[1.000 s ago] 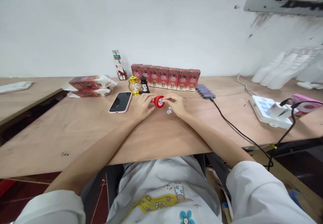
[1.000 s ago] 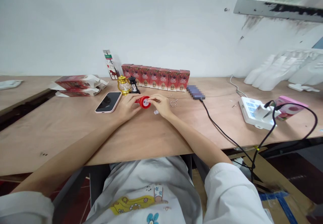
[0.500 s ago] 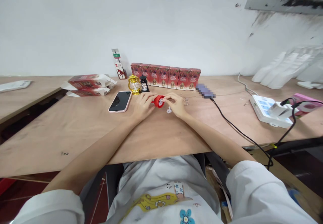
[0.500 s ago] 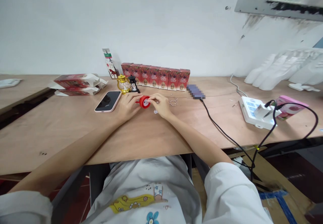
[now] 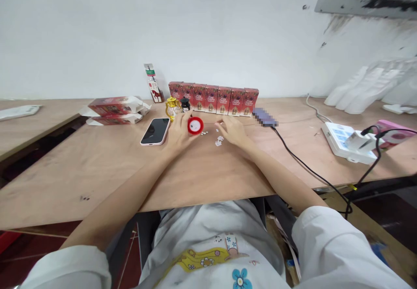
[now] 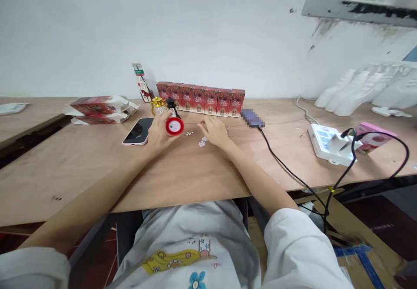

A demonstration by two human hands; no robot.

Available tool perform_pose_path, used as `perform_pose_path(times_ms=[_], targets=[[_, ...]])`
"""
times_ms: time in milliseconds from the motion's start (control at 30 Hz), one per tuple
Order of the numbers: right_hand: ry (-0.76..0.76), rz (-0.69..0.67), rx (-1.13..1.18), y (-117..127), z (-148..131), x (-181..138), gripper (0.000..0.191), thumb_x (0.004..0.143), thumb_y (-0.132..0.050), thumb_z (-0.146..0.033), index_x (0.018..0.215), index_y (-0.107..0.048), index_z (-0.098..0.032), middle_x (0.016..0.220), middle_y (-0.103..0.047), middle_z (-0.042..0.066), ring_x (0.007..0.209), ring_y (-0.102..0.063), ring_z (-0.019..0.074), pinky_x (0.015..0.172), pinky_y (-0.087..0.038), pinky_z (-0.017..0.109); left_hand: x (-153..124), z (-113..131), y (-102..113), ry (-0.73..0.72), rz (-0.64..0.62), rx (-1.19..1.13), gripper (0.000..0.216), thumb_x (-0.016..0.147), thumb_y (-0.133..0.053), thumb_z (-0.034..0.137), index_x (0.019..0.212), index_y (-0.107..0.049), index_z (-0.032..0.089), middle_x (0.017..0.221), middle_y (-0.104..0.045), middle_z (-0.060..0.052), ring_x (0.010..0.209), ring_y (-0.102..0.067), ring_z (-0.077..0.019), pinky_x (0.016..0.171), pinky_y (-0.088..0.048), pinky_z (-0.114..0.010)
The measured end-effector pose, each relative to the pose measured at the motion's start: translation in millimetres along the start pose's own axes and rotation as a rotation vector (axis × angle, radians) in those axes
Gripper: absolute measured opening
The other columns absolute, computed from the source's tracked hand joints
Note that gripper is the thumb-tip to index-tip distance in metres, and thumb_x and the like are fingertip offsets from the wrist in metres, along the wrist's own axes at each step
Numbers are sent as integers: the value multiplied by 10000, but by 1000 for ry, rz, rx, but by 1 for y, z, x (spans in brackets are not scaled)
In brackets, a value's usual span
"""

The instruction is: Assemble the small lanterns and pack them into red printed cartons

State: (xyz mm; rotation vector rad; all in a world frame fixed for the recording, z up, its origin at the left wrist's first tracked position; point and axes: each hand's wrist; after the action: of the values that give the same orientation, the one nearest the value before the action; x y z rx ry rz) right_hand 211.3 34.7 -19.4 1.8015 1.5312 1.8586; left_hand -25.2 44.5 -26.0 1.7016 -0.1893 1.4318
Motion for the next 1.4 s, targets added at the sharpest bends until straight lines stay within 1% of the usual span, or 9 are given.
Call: perform_pose_path(times_ms=[167, 333, 533, 733, 833, 900, 1033, 1233, 1400], targets=[[-308, -298, -460, 13, 16, 0, 287, 885, -550, -246, 1053, -650, -35, 1073, -683, 236, 1074, -594, 337, 889, -448, 413, 3, -4, 5, 136, 130, -79, 532, 761, -735, 355, 1200, -485, 186, 1129, -557, -104, 1041, -592, -270, 892, -516, -412], [-306, -443, -523, 15, 15, 1, 329, 905, -406, -121, 1030, -697, -32, 1062, -690, 257, 1082, -624, 332, 893, -436, 409, 5, 3, 0, 323, 210, -148, 456, 734, -751, 372, 1070, -501, 192, 1005, -598, -76, 937, -617, -236, 824, -533, -392], [-399, -387, -505, 20, 12, 2, 306, 882, -430, -116, 1009, -697, -36, 1060, -691, 250, 1070, -619, 337, 891, -424, 404, 4, -2, -4, 548, 174, -233, 486, 723, -745, 406, 1072, -491, 182, 1015, -618, -71, 959, -623, -230, 861, -520, -403], [-439, -25, -414, 23, 22, 5, 279, 930, -402, -187, 1015, -641, -72, 1078, -670, 225, 1054, -567, 326, 871, -406, 412, 6, -4, -3, 760, 217, -384, 477, 663, -768, 367, 1013, -505, 178, 1036, -630, -74, 974, -621, -223, 884, -496, -364], [-311, 162, -247, 21, 29, 7, 272, 966, -361, -247, 942, -607, -133, 992, -679, 159, 955, -561, 284, 848, -401, 404, 8, -3, -7, 864, 274, -527, 456, 638, -766, 380, 962, -520, 175, 1006, -632, -63, 949, -619, -207, 876, -482, -330], [-160, 186, -82, 17, 26, 6, 275, 976, -371, -314, 877, -585, -171, 918, -672, 115, 899, -553, 249, 849, -399, 391, 9, -6, -12, 932, 333, -658, 426, 633, -753, 393, 921, -526, 176, 976, -630, -55, 934, -619, -194, 864, -478, -309], [-59, -37, 423, 6, 0, 3, 273, 936, -481, -428, 845, -573, -187, 750, -603, 33, 726, -542, 166, 765, -427, 328, 9, -14, -21, 1061, 416, -908, 383, 628, -740, 419, 840, -529, 179, 871, -611, -21, 879, -622, -168, 811, -489, -283], [-473, -470, 1325, -7, -33, 2, 298, 806, -669, -454, 840, -586, -170, 560, -405, -87, 493, -383, 61, 526, -371, 216, 9, -15, -19, 1218, 434, -1114, 361, 601, -751, 364, 818, -544, 163, 814, -594, -1, 757, -598, -131, 730, -513, -284], [-688, -503, 1282, -9, -32, 3, 152, 859, -628, -287, 853, -633, -135, 602, -492, -53, 486, -395, 42, 481, -348, 186, 8, -10, -18, 1216, 389, -1150, 344, 619, -772, 319, 834, -552, 166, 818, -626, -9, 790, -626, -137, 753, -513, -276]])
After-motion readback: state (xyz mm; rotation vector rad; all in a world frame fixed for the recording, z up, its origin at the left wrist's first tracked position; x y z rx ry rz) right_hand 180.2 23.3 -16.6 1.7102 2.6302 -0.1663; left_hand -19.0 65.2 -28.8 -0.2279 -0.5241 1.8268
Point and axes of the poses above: each hand's wrist, its own x-axis towards the middle knuckle, its own y-axis out of the back of the hand, z = x × y
